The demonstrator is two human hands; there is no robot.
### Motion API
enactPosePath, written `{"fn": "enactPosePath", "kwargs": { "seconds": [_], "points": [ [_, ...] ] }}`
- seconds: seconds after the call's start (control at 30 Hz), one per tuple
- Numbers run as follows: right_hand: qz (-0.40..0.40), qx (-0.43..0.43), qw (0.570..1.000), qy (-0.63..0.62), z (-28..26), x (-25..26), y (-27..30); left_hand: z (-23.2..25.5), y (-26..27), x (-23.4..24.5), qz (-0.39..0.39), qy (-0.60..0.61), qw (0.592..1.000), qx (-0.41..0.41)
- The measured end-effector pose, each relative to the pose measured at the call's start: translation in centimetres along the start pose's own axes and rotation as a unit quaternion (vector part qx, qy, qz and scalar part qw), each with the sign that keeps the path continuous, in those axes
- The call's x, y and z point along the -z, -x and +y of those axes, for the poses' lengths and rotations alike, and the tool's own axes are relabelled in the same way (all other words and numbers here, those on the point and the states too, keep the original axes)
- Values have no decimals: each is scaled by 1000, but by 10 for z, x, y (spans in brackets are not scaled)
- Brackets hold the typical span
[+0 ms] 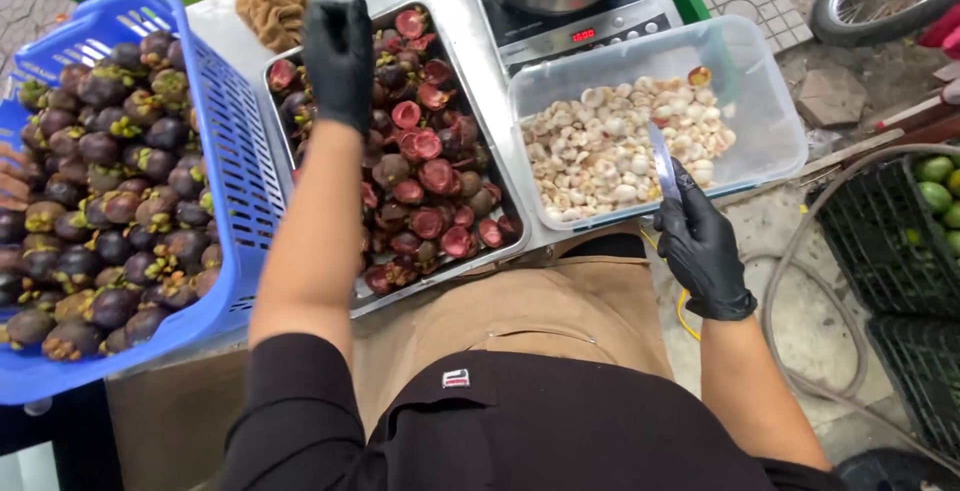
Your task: Peel mangosteen fruit and separate the white segments from the purple rind.
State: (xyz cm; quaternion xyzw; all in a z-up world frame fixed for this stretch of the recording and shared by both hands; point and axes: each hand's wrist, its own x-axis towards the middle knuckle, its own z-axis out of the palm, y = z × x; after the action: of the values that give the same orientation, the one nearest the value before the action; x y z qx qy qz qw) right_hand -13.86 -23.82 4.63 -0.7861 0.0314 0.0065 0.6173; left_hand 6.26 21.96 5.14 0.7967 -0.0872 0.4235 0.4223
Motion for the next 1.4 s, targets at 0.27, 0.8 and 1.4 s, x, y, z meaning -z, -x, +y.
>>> {"fn": "enactPosePath", "kwargs": {
  "seconds": [0.27,0.8,1.4],
  "points": [
    [-50,18,999,-5,-17,-12,17,-164,-20,13,-151,-239,949,137],
    [-219,-5,967,-132,-5,-32,1,-226,104,320,-394,-256,860,199],
    [-323,-109,882,-326,-57,-114,2,65,104,118,-117,572,715,385]
  ]
}}
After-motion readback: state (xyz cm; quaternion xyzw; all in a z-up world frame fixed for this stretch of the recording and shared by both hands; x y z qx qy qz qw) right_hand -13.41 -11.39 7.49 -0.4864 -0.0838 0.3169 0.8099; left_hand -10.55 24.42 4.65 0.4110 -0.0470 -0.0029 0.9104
